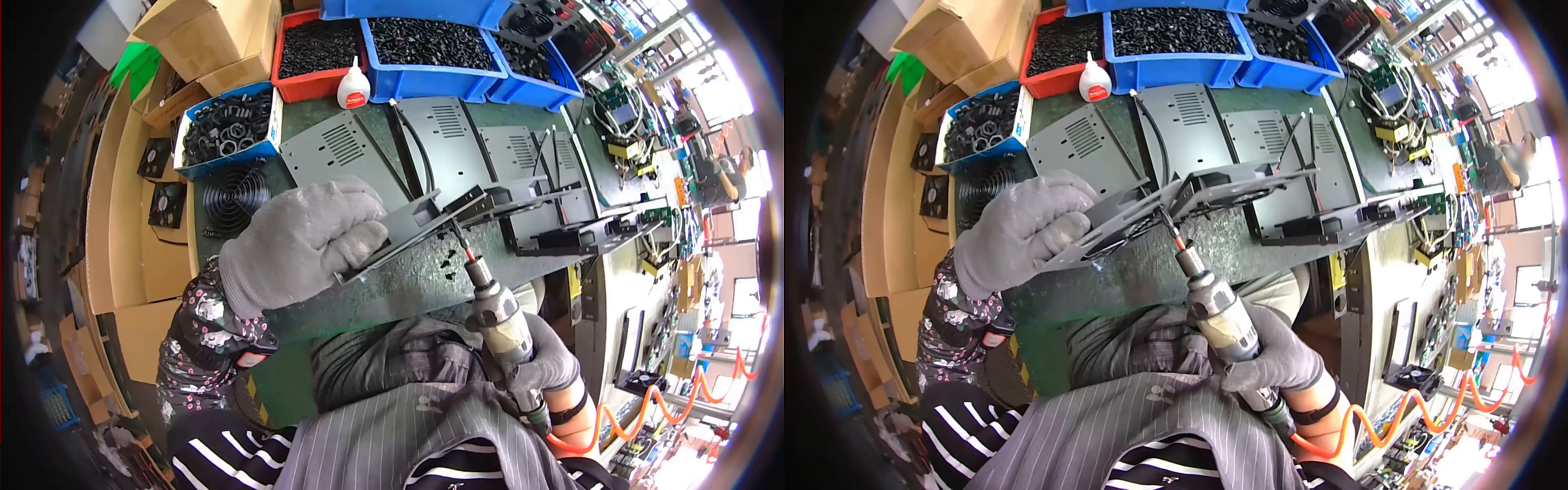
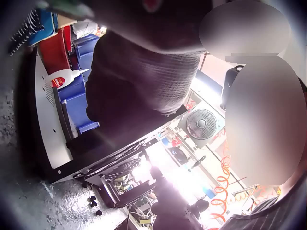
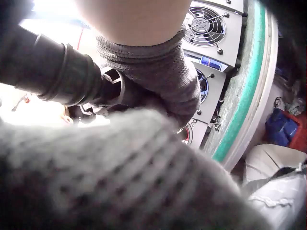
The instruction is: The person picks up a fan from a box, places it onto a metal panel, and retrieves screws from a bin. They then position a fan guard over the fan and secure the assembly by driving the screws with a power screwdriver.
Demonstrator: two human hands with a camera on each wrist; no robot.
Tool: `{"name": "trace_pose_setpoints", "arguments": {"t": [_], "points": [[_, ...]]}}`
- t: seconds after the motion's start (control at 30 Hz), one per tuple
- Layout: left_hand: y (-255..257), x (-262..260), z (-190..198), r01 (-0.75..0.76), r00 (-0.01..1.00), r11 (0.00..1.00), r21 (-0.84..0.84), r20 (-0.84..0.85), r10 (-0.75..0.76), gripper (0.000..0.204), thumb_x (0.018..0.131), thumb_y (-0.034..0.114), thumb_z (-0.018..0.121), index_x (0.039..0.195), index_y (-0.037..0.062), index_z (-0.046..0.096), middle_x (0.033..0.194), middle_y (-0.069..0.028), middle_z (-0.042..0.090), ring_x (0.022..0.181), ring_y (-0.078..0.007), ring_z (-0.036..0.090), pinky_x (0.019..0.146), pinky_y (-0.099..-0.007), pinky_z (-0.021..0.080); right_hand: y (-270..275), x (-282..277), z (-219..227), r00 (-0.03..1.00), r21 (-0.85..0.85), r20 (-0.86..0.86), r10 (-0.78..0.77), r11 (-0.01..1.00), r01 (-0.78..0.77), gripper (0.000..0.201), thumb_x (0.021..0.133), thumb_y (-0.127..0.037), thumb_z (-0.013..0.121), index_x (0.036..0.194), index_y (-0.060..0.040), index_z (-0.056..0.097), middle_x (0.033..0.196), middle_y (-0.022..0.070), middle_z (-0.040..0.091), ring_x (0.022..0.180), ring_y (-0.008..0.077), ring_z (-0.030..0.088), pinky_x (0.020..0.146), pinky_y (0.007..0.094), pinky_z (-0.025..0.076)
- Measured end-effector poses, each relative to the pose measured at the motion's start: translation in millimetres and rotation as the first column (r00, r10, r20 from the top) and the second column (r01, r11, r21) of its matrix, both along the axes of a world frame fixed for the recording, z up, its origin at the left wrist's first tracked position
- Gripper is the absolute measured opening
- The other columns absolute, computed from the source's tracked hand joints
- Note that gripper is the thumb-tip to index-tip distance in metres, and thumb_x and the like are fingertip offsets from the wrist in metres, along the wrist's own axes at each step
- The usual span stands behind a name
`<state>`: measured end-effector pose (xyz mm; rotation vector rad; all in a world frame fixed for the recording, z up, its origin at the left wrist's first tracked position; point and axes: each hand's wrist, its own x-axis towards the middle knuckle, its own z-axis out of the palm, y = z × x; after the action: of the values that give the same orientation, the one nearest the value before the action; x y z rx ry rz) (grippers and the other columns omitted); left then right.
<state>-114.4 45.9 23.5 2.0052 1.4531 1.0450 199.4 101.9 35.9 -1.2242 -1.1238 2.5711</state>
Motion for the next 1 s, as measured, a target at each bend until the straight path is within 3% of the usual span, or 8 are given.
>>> {"name": "trace_pose_setpoints", "arguments": {"t": [0.1, 0.17, 0.27, 0.4, 0.57, 0.6, 0.7, 1.0], "points": [[-4.1, 0.1, -3.6, 0.004, 0.993, 0.997, -0.077, 0.115, 0.005, 0.029, 0.095, 0.029, 0.055, 0.093, 0.0005, 0.061, 0.082, -0.0121, 0.059, 0.077, -0.0279, 0.061, 0.068, -0.0363, 0.048, 3.6, 5.4, -0.9, 0.994, 0.033, -0.065, 0.090, 0.996, -0.089, 0.088, 0.057, -0.017, 0.088, 0.130, 0.0036, 0.044, 0.093, 0.0056, 0.061, 0.073, 0.0128, 0.059, 0.065, 0.0248, 0.048], [-6.9, -0.4, -14.4, 0.014, 0.984, 0.987, -0.157, 0.180, 0.015, 0.036, 0.098, 0.034, 0.051, 0.096, -0.0008, 0.061, 0.085, -0.0102, 0.061, 0.079, -0.0232, 0.062, 0.070, -0.0330, 0.048, 11.0, 4.9, 0.6, 0.985, -0.027, -0.144, 0.093, 0.995, -0.098, 0.090, 0.062, -0.004, 0.082, 0.137, 0.0010, 0.033, 0.089, 0.0100, 0.061, 0.060, 0.0183, 0.062, 0.051, 0.0282, 0.053], [-33.9, 20.2, -12.4, -0.098, 0.699, 0.940, -0.327, 0.650, 0.299, 0.080, 0.089, 0.069, 0.042, 0.119, -0.0038, 0.054, 0.103, -0.0091, 0.060, 0.098, -0.0141, 0.056, 0.088, -0.0277, 0.044, 2.1, 13.3, -7.4, 0.974, -0.097, -0.220, 0.046, 0.993, -0.069, 0.089, 0.063, -0.003, 0.081, 0.137, -0.0005, 0.031, 0.080, 0.0121, 0.060, 0.050, 0.0220, 0.062, 0.044, 0.0292, 0.051], [-71.9, 52.5, -44.5, -0.663, 0.625, 0.730, -0.163, 0.416, 0.661, 0.073, 0.083, 0.063, 0.061, 0.115, -0.0027, 0.054, 0.096, -0.0070, 0.058, 0.093, -0.0147, 0.056, 0.083, -0.0283, 0.045, 6.0, 28.8, -27.4, 0.972, 0.032, -0.146, 0.186, 0.983, -0.183, 0.080, 0.066, -0.017, 0.083, 0.132, 0.0013, 0.043, 0.084, 0.0044, 0.059, 0.064, 0.0127, 0.061, 0.056, 0.0246, 0.050], [-79.5, 88.4, -62.5, -0.531, 0.842, 0.847, 0.023, 0.123, 0.524, 0.040, 0.083, 0.009, 0.066, 0.122, 0.0046, 0.058, 0.084, -0.0069, 0.065, 0.059, -0.0094, 0.058, 0.052, -0.0250, 0.048, 1.1, 31.7, -53.4, 0.952, 0.154, -0.103, 0.287, 0.950, -0.270, 0.075, 0.067, -0.031, 0.083, 0.126, 0.0019, 0.052, 0.098, 0.0008, 0.058, 0.093, 0.0099, 0.052, 0.083, 0.0251, 0.042], [-79.5, 96.0, -58.4, -0.553, 0.822, 0.819, -0.154, 0.060, 0.567, 0.049, 0.080, 0.010, 0.068, 0.127, 0.0062, 0.056, 0.089, -0.0071, 0.067, 0.059, -0.0113, 0.059, 0.055, -0.0277, 0.050, 1.6, 29.3, -54.6, 0.956, 0.097, -0.103, 0.275, 0.959, -0.266, 0.075, 0.067, -0.030, 0.083, 0.126, 0.0024, 0.052, 0.100, 0.0014, 0.058, 0.093, 0.0107, 0.052, 0.084, 0.0254, 0.042], [-72.4, 106.8, -60.2, -0.576, 0.800, 0.817, -0.027, -0.222, 0.557, 0.051, 0.079, 0.007, 0.068, 0.128, 0.0058, 0.055, 0.087, -0.0066, 0.066, 0.055, -0.0133, 0.058, 0.057, -0.0276, 0.050, -1.7, 32.1, -65.3, 0.954, 0.125, -0.141, 0.264, 0.961, -0.247, 0.074, 0.068, -0.028, 0.082, 0.126, 0.0032, 0.051, 0.106, 0.0031, 0.057, 0.095, 0.0122, 0.051, 0.087, 0.0260, 0.041], [-49.3, 113.3, -45.7, -0.602, 0.751, 0.791, -0.108, -0.416, 0.514, 0.036, 0.080, 0.010, 0.067, 0.115, 0.0081, 0.064, 0.078, -0.0059, 0.064, 0.064, -0.0211, 0.062, 0.059, -0.0344, 0.051, 1.5, 35.0, -73.9, 0.932, 0.157, -0.222, 0.285, 0.954, -0.254, 0.074, 0.068, -0.022, 0.082, 0.129, 0.0032, 0.048, 0.109, 0.0032, 0.056, 0.097, 0.0120, 0.051, 0.090, 0.0265, 0.041]]}}
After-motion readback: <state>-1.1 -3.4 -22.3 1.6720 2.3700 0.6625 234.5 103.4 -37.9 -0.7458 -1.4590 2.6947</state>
